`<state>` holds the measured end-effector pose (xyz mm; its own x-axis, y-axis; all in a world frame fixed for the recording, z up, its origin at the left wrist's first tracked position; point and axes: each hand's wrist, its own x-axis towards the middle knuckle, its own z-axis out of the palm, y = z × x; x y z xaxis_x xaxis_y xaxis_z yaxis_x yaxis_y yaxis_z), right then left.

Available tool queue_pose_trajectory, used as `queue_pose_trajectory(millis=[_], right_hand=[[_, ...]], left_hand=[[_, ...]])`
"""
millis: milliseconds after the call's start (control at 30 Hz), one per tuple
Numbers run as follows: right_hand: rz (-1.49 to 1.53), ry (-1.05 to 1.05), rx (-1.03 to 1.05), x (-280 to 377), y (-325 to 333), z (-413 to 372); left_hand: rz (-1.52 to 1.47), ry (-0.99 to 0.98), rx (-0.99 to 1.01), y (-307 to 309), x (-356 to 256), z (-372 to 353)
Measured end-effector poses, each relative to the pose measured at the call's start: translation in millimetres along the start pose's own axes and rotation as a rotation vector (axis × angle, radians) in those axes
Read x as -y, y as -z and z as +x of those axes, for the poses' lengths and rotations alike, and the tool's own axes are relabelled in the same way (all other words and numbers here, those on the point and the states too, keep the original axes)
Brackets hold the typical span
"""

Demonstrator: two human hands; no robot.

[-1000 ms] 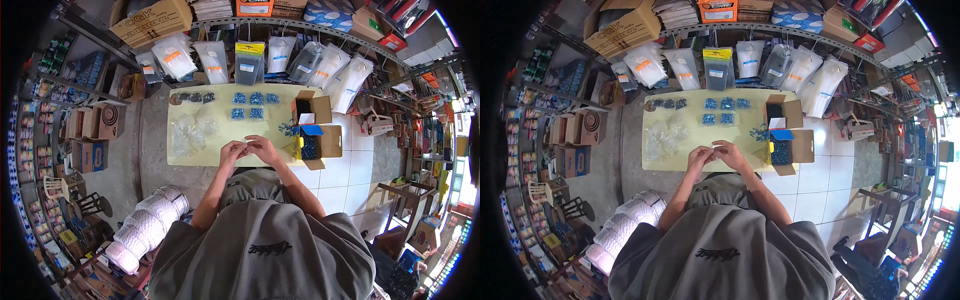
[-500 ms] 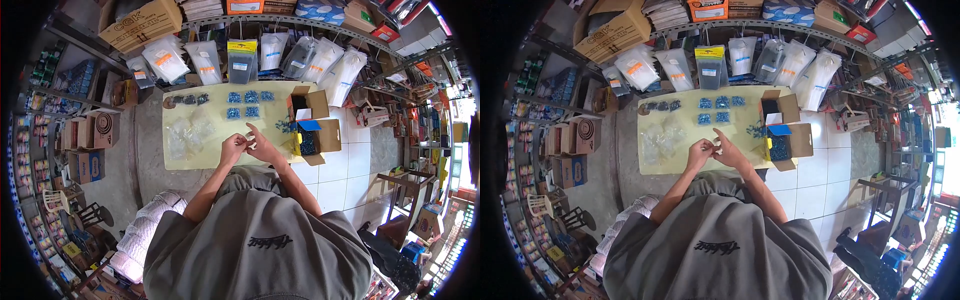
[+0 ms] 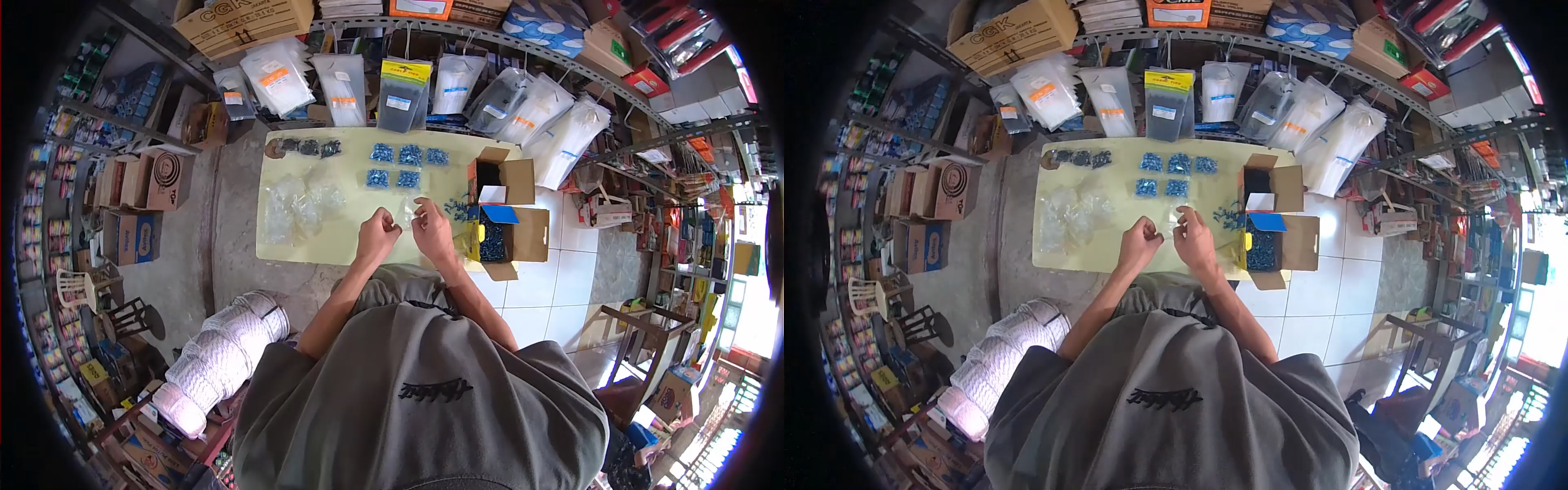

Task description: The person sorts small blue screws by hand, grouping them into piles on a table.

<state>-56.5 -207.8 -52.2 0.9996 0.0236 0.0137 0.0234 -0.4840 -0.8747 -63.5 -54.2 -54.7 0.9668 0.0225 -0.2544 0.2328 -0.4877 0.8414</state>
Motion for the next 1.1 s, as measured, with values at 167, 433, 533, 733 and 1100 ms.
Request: queue_pose_trajectory(millis=[167, 433, 533, 733, 1100], right_hand=[[-0.036, 0.171, 0.052, 5, -4, 3], [0.002, -0.031, 0.077, -11, -8, 3], [0.026, 0.039, 0.027, -14, -15, 5], [0.099, 0.032, 0.039, -5, -19, 3], [-0.17, 0.057, 0.037, 9, -16, 2]], left_hand=[[-0.037, -0.066, -0.016, 1, 1, 1], [0.104, -0.077, 0.023, 8, -5, -7], [0.14, -0.15, 0.011, 4, 2, -4], [0.067, -0.227, -0.078, -5, 8, 3], [0.171, -0.218, -0.085, 3, -13, 0]])
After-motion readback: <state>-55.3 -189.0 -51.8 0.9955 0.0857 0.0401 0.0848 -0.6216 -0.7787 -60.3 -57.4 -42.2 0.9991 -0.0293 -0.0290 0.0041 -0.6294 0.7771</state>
